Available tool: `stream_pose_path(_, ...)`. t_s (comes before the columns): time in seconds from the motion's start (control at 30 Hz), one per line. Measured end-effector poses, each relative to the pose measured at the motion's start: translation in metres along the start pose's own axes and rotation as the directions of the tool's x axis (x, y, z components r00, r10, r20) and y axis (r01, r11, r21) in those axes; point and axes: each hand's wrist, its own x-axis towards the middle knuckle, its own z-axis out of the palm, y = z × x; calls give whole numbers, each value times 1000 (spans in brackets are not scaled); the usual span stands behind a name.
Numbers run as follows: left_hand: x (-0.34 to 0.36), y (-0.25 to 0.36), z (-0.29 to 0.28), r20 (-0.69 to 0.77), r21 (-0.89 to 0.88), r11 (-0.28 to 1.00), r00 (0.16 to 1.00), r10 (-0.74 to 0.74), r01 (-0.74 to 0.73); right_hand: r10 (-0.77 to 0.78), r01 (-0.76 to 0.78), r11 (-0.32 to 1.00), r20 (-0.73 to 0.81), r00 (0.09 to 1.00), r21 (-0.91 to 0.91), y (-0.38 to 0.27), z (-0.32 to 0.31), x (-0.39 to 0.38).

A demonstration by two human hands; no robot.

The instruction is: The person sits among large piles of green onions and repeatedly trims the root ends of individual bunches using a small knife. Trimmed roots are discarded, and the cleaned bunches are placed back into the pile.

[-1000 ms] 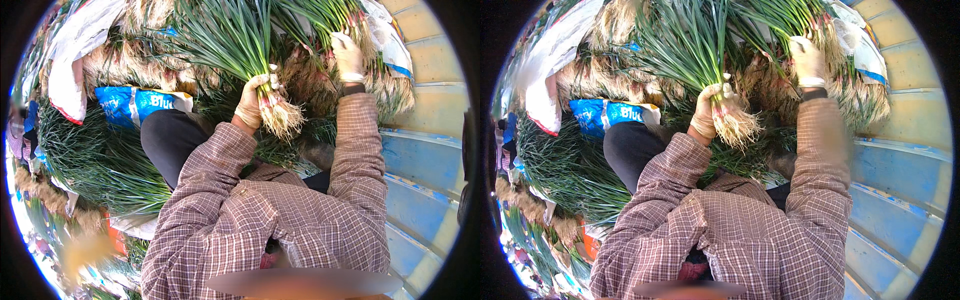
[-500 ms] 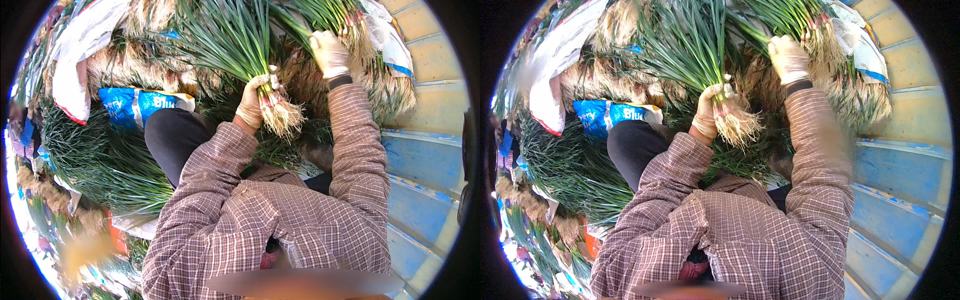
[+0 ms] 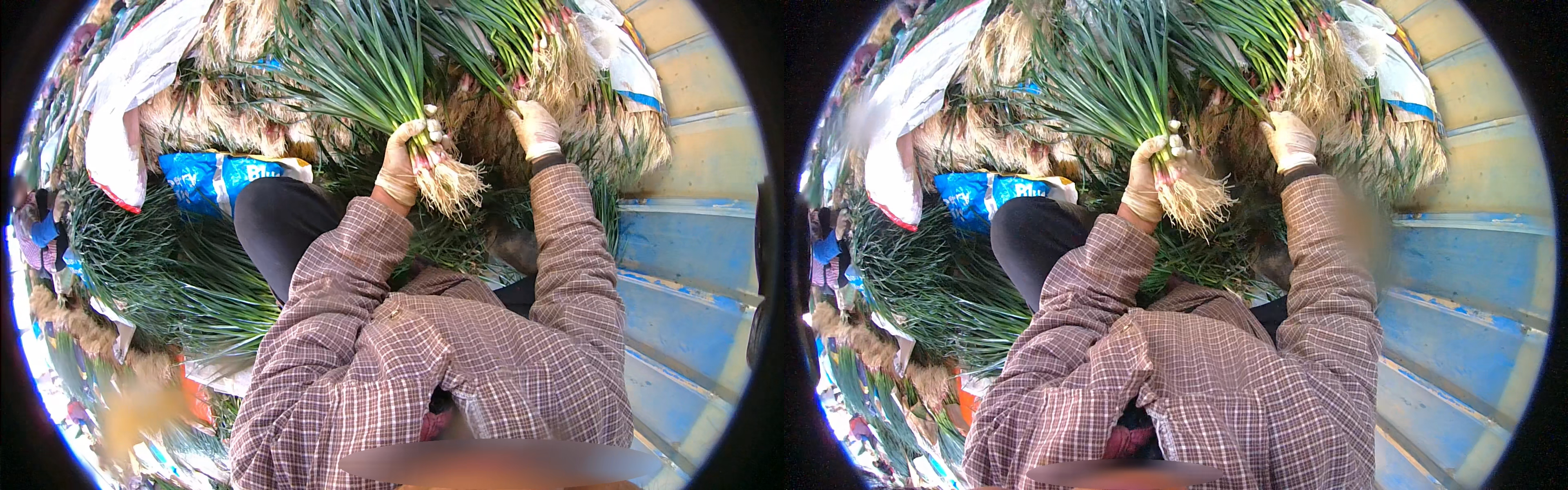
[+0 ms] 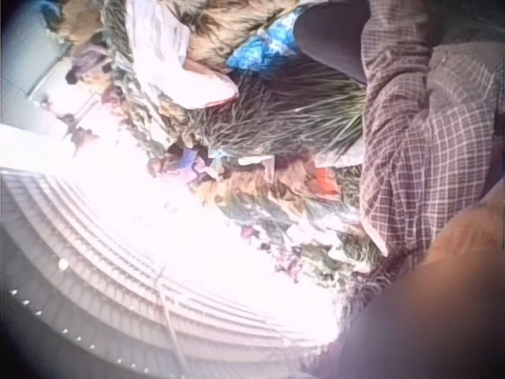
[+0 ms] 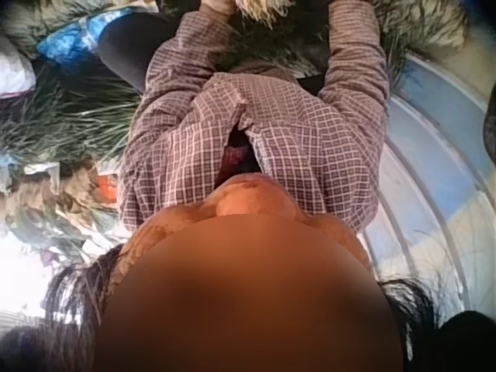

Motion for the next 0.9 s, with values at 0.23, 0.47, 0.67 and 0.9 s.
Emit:
stream_pose_path(0.23, 0, -3, -4, -7, -13, 999, 999, -42, 42, 219, -322, -94, 335, 916, 942, 14, -39, 10)
stream_pose_path(0.47, 6, -20, 5, 37, 61, 995, 996, -78, 75, 46, -260, 197, 256, 966, 945, -49, -45, -26)
stream_pose_path(0.67, 8, -23, -1, 15, 45, 997, 998, -59, 59, 171, -176, 385, 118, 978, 906, -75, -46, -65)
stream_pose_path(0.9, 8, -16, -5, 192, -25, 998, 980, -59, 65, 452, -120, 584, -199, 870, 803, 98, -74, -168)
